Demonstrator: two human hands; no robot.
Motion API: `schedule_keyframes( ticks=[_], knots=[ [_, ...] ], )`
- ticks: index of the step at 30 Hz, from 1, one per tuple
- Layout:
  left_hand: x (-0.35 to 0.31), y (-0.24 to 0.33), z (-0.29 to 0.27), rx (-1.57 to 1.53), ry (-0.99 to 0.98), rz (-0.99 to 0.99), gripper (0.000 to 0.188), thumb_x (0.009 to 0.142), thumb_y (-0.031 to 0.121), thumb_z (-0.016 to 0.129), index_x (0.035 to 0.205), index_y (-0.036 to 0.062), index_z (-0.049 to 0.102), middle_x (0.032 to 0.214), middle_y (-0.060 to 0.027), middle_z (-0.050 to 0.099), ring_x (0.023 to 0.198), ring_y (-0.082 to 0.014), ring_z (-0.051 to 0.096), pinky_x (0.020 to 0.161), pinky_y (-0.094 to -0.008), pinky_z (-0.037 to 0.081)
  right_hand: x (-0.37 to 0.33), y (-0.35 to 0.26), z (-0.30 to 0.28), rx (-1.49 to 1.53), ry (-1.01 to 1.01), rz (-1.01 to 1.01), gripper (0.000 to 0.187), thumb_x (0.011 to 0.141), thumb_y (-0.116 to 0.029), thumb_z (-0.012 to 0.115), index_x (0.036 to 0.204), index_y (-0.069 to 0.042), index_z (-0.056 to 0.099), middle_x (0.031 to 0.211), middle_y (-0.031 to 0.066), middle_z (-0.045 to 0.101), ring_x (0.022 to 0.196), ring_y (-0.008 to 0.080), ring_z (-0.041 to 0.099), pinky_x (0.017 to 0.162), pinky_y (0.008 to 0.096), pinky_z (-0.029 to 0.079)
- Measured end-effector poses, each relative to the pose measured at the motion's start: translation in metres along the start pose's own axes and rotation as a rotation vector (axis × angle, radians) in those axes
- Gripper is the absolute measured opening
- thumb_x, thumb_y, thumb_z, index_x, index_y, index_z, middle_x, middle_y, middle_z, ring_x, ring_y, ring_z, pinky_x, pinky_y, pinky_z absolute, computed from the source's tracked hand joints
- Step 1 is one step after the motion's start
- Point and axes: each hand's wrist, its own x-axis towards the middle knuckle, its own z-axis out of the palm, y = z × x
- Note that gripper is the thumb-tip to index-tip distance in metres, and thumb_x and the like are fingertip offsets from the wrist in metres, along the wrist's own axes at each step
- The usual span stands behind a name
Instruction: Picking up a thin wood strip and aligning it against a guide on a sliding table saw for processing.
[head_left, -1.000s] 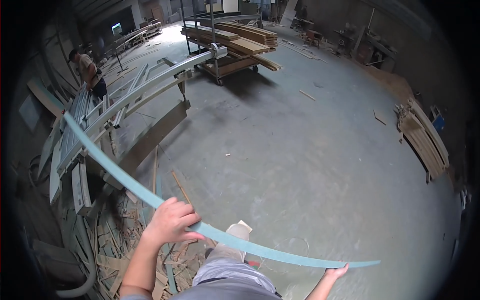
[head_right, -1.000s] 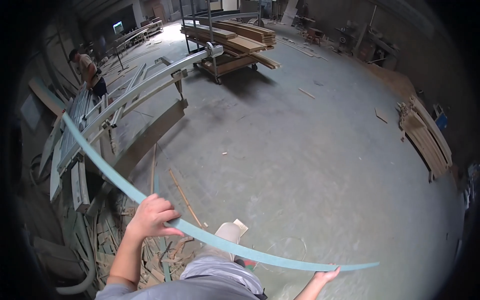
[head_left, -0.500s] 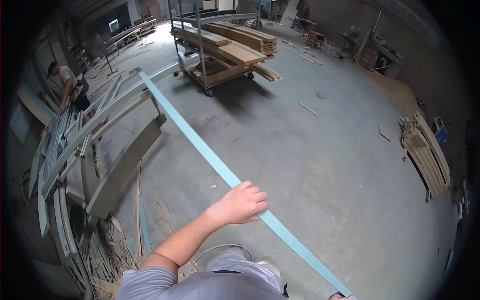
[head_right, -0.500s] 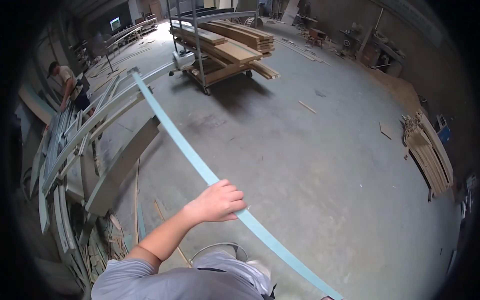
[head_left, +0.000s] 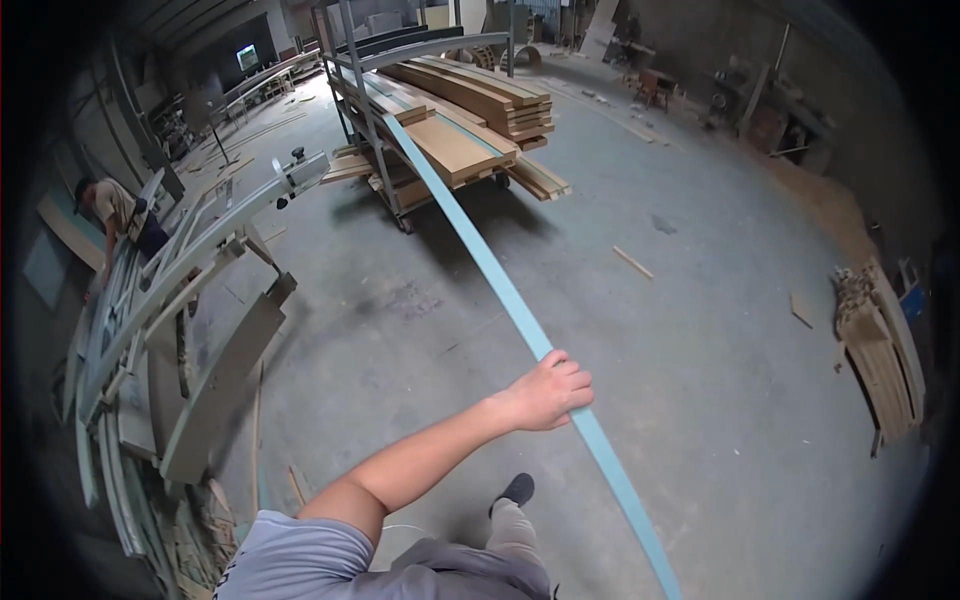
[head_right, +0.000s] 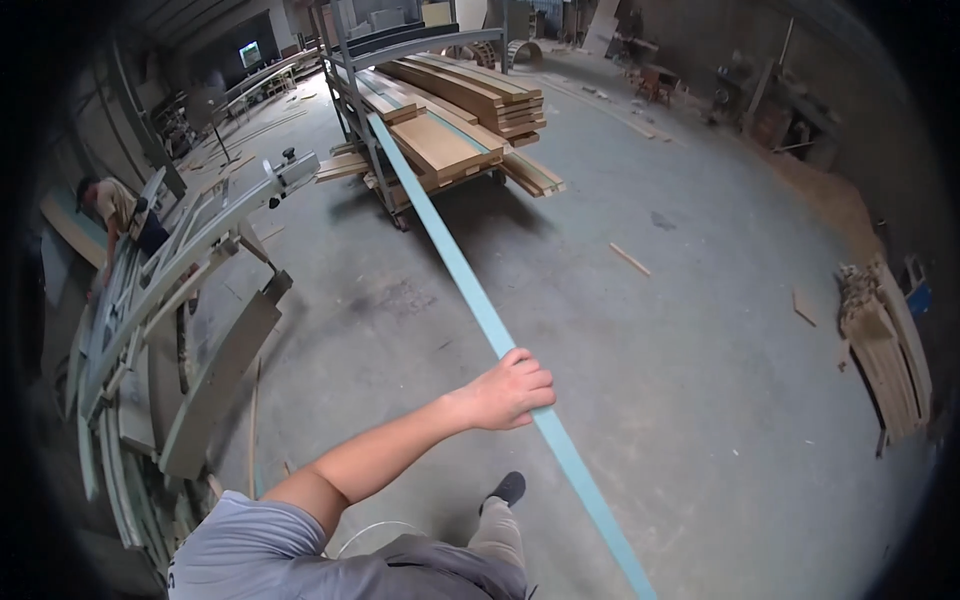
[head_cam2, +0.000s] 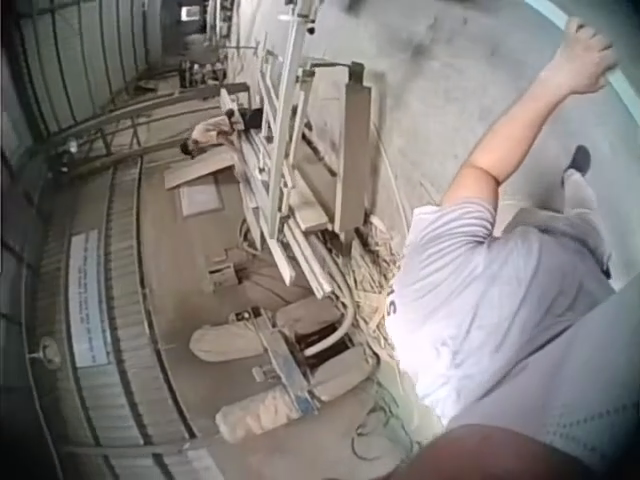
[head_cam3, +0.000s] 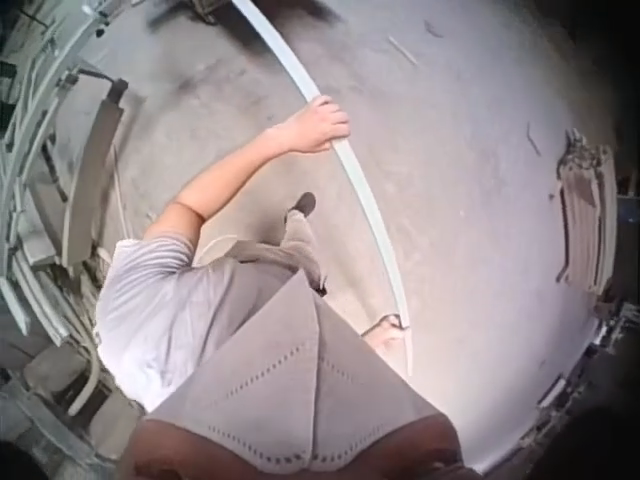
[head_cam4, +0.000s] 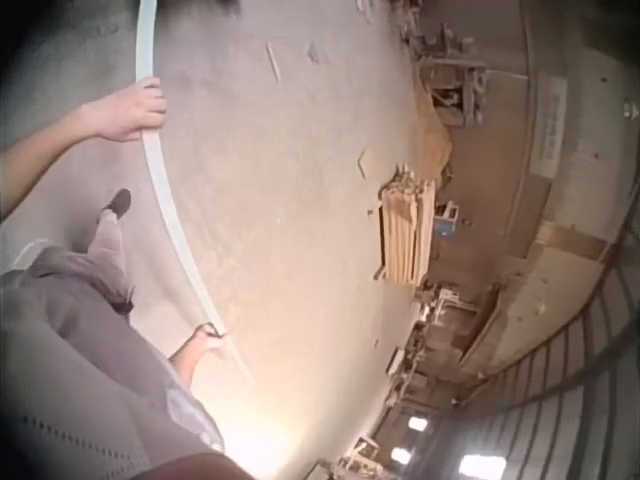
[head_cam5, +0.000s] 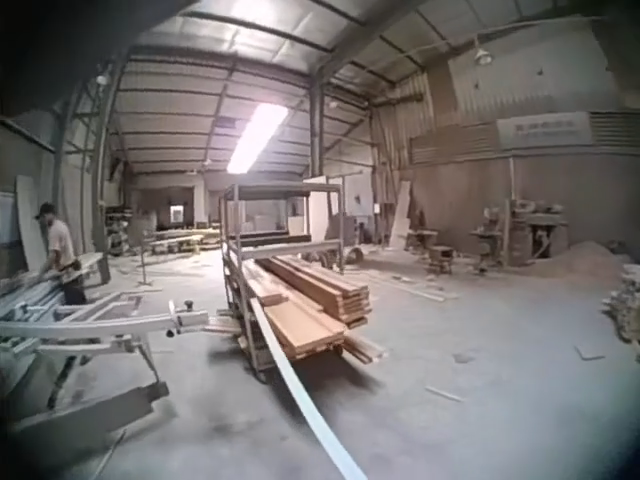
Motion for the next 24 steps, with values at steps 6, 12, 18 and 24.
schedule_keyframes(
  ticks=[6, 12, 18, 24],
  knots=[
    [0.068, -0.123, 0.019, -0.051, 0.025, -0.048, 0.020, 0.069, 0.008, 0.066, 0.084, 0.0120, 0.054, 0.083, -0.0034, 0.049, 0.084, -0.0220, 0.051, 0.094, -0.0402, 0.035, 0.002, -0.013, 0.160, -0.526, -0.183, -0.729, 0.018, 0.093, -0.013, 0.053, 0.092, 0.004, 0.060, 0.075, 0.0140, 0.059, 0.068, 0.0237, 0.061, 0.057, 0.0321, 0.051],
    [0.090, -0.214, -0.005, -0.012, -0.011, -0.079, 0.020, 0.069, 0.007, 0.066, 0.085, 0.0124, 0.056, 0.083, -0.0034, 0.049, 0.083, -0.0224, 0.051, 0.094, -0.0396, 0.035, -0.081, -0.102, 0.298, 0.153, -0.297, 0.306, 0.023, 0.087, -0.016, 0.057, 0.091, 0.007, 0.058, 0.081, 0.0172, 0.060, 0.064, 0.0239, 0.054, 0.057, 0.0347, 0.048],
    [0.097, -0.329, -0.021, -0.053, 0.005, -0.083, 0.019, 0.069, 0.007, 0.066, 0.086, 0.0114, 0.057, 0.082, -0.0038, 0.049, 0.084, -0.0226, 0.051, 0.094, -0.0386, 0.035, -0.109, -0.070, 0.364, 0.039, -0.491, -0.172, 0.024, 0.089, -0.011, 0.056, 0.102, 0.009, 0.054, 0.083, 0.0193, 0.061, 0.066, 0.0246, 0.056, 0.057, 0.0335, 0.049],
    [0.062, -0.471, -0.040, -0.093, 0.035, -0.164, 0.020, 0.068, 0.006, 0.065, 0.086, 0.0106, 0.059, 0.086, -0.0044, 0.052, 0.089, -0.0236, 0.052, 0.097, -0.0397, 0.035, -0.212, -0.081, 0.444, -0.090, -0.408, -0.187, 0.026, 0.090, -0.011, 0.058, 0.106, 0.009, 0.055, 0.090, 0.0209, 0.063, 0.076, 0.0262, 0.062, 0.067, 0.0329, 0.054]
  ],
)
